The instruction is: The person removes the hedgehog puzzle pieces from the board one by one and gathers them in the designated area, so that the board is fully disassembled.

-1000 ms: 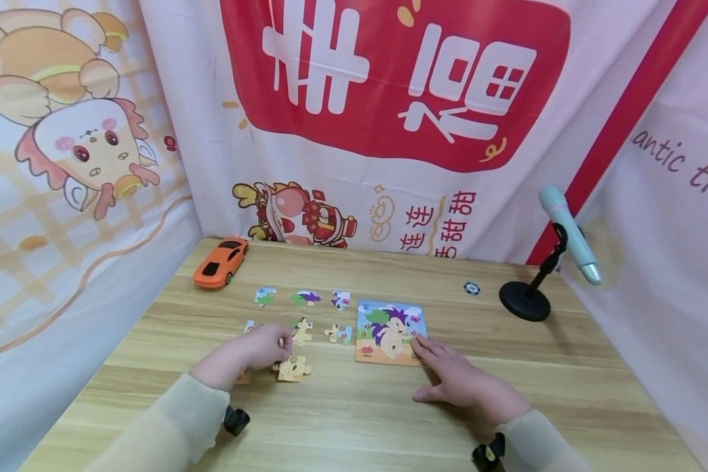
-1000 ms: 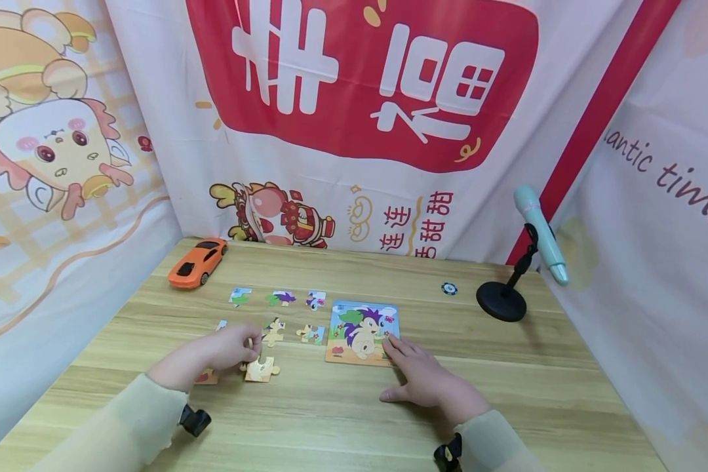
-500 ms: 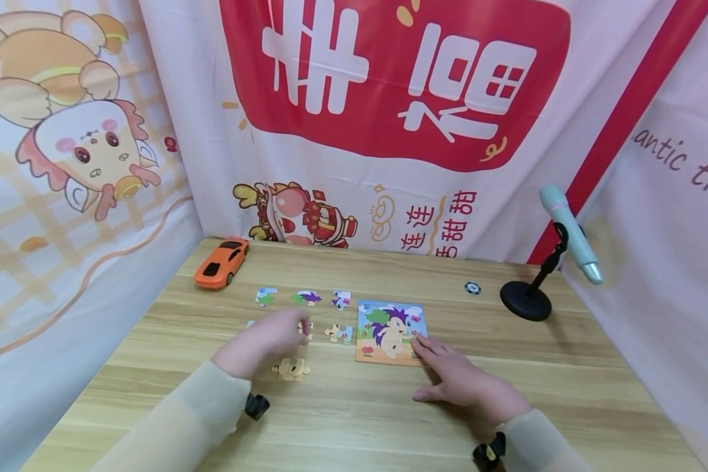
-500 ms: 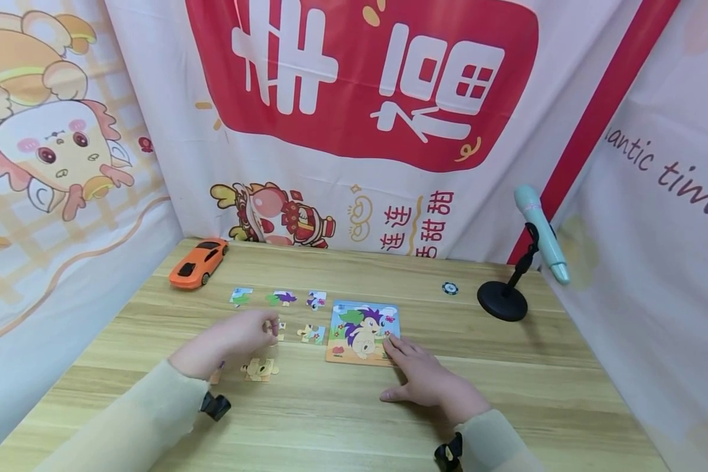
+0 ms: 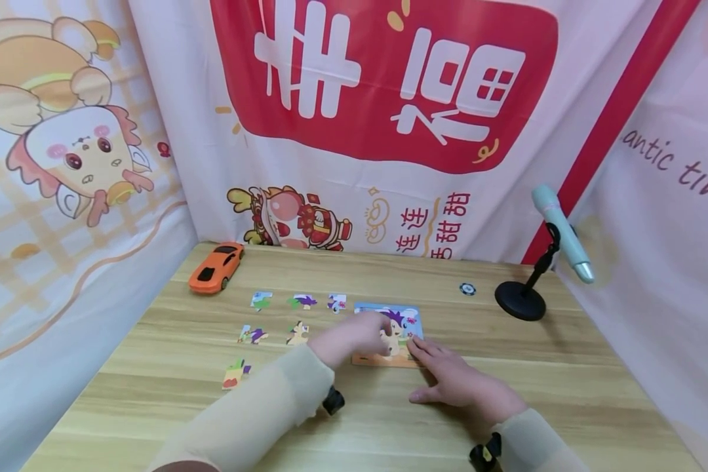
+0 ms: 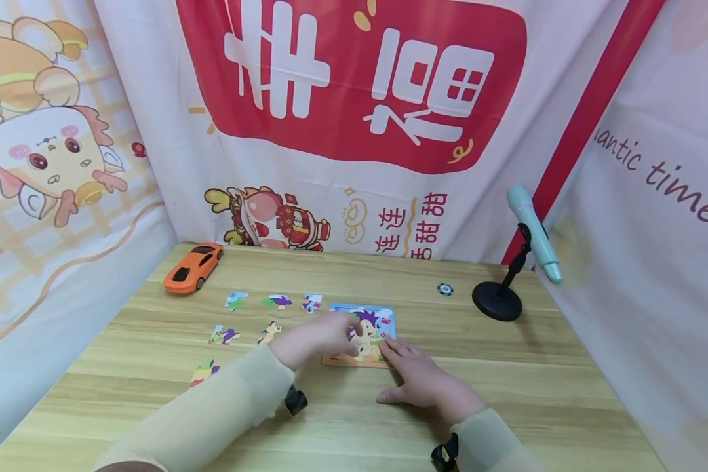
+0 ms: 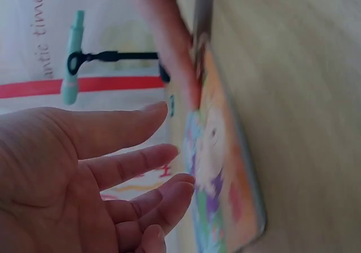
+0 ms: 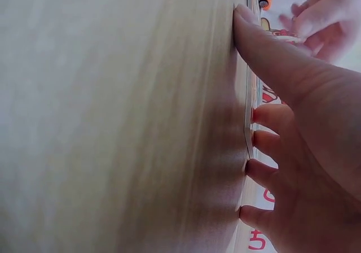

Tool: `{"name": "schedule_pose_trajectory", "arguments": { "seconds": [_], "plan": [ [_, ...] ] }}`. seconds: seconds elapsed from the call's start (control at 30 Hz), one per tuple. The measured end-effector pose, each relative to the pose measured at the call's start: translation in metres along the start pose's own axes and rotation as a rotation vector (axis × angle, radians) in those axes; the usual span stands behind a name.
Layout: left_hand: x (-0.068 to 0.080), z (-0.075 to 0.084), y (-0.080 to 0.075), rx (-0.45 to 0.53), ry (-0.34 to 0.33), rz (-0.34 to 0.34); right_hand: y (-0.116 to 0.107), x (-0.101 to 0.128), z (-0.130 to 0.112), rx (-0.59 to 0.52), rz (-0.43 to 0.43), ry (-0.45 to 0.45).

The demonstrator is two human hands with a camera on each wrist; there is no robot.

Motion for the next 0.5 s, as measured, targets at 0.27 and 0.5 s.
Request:
{"name": "schedule_pose_trajectory", "arguments": {
  "seconds": [0.27, 0.5],
  "plan": [
    [-0.015, 0.022, 0.031, -0.072, -0.019, 0.071, 0.002, 0.0, 0.0, 0.004, 0.035, -0.061],
    [-0.027, 0.025, 0.042, -0.126, -0.068, 0.102, -0.002, 0.001, -0.003, -0.011, 0.053, -0.066]
  ]
}}
Point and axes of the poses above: each hand's wrist, its own x-axis away from the middle knuckle, its own y-axis out of the palm, z = x × y, the point moved 3 cm from there along -x, towards the middle knuckle, and after that the axes turned 13 degrees about -y, right-handed, at the moved point
